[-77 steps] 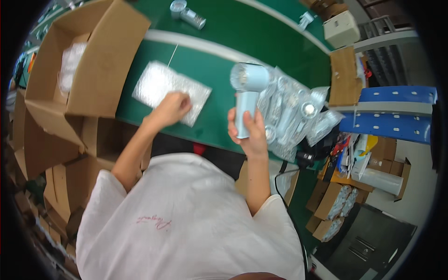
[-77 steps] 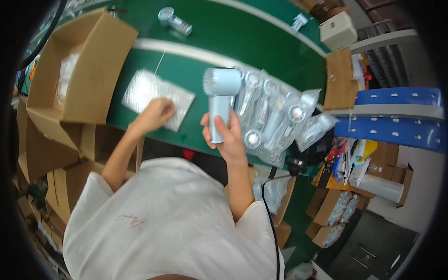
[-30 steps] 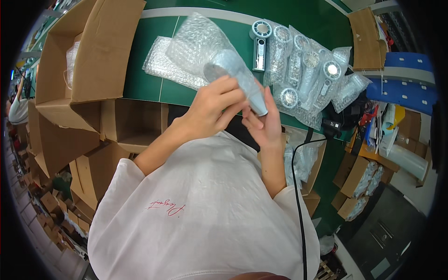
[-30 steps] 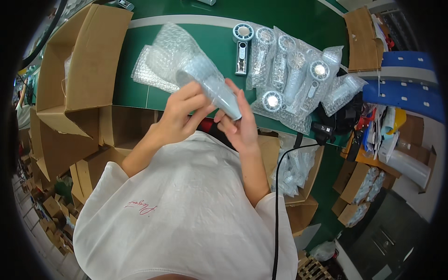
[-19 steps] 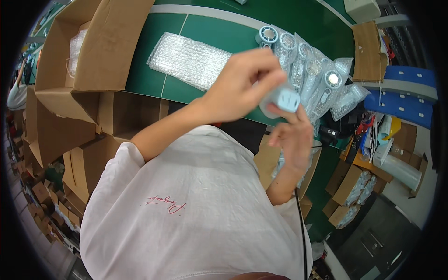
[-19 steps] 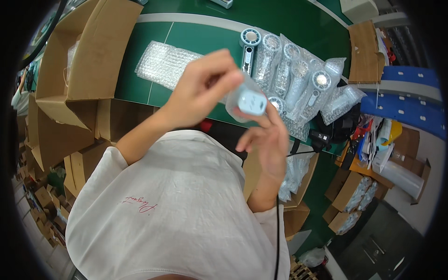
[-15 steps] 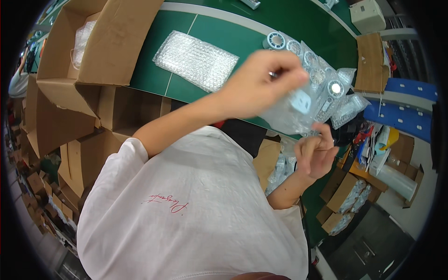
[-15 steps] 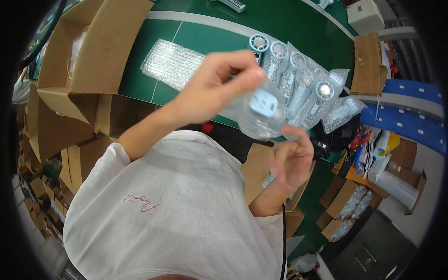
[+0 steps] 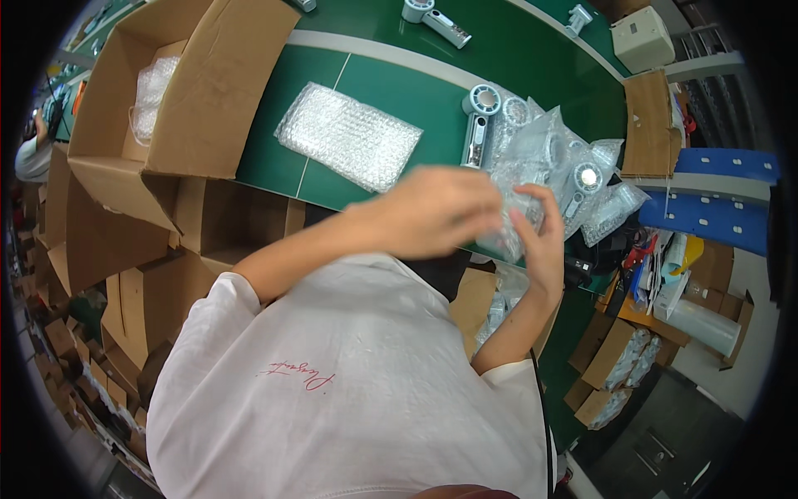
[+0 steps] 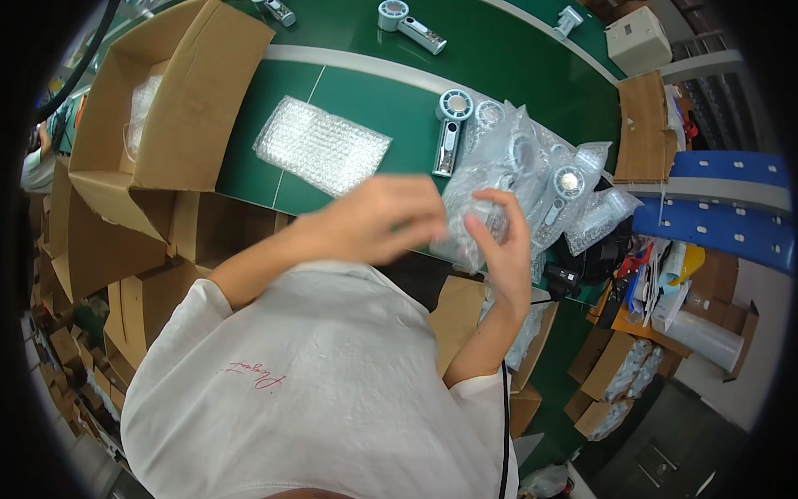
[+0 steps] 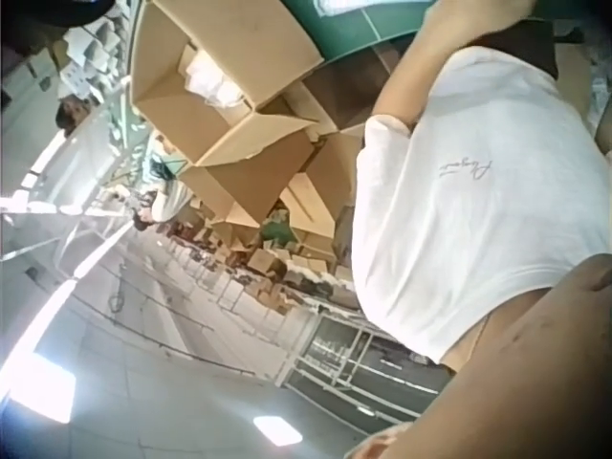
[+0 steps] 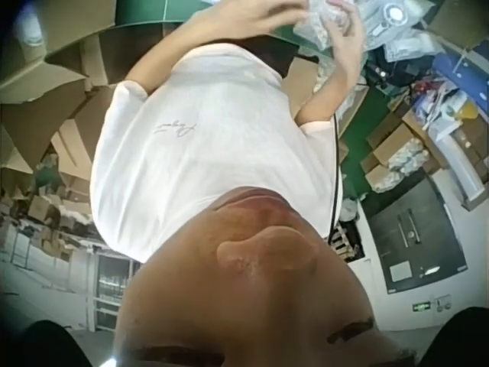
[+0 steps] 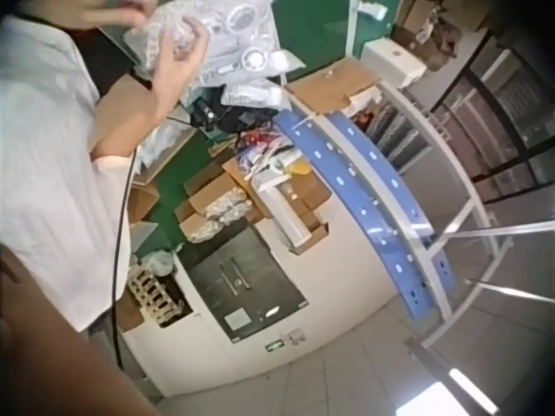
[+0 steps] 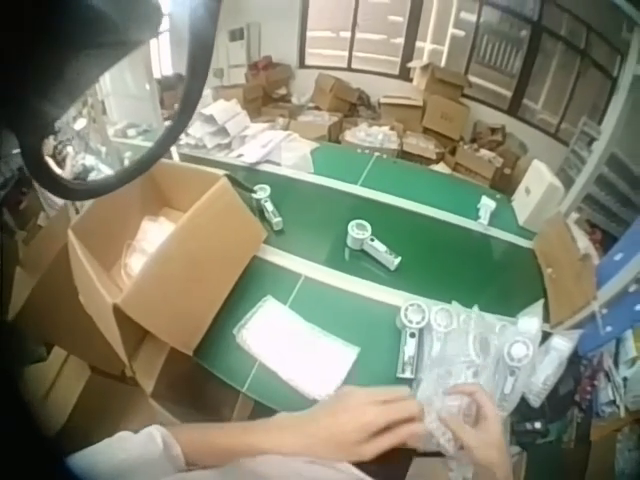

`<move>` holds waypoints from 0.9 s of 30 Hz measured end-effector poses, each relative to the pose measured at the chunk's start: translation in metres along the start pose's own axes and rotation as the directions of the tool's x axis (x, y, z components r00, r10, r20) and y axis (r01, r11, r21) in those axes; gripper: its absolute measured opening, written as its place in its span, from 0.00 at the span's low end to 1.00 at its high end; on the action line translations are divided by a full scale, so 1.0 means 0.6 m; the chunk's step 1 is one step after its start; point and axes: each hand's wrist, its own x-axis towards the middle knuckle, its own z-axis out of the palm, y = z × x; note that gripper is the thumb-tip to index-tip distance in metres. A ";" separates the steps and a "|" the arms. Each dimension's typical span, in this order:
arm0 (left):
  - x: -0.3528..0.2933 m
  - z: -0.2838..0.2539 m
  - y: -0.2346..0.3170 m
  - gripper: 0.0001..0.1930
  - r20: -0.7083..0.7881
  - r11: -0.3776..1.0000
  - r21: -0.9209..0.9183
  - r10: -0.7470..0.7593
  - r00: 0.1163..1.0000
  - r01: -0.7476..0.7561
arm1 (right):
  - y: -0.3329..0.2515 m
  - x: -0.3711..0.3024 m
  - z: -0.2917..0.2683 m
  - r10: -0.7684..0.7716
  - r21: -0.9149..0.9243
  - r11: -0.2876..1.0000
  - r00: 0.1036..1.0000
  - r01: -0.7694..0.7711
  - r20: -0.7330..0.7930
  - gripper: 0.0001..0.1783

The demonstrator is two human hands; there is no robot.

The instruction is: Packaging handheld fan products into bubble wrap and plastic bags at a workstation.

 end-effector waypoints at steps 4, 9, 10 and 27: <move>0.014 -0.063 -0.124 0.10 -0.073 0.770 0.600 -0.217 0.974 0.216 | -0.009 0.027 -0.019 -0.112 -0.764 0.622 0.946 -0.173 -0.305 0.21; -0.040 -0.050 -0.155 0.15 -0.045 0.562 0.730 -0.529 0.847 0.390 | 0.049 0.035 0.024 -0.478 -0.925 0.261 0.795 -0.278 -0.374 0.16; -0.061 -0.042 -0.167 0.15 -0.072 0.571 0.731 -0.481 0.874 0.374 | 0.045 0.040 0.044 -0.538 -0.937 0.227 0.768 -0.264 -0.347 0.16; -0.123 -0.072 -0.205 0.06 -0.143 0.860 0.365 -0.327 0.934 0.357 | 0.051 0.217 0.083 -0.055 -0.938 0.154 0.945 -0.310 -0.321 0.22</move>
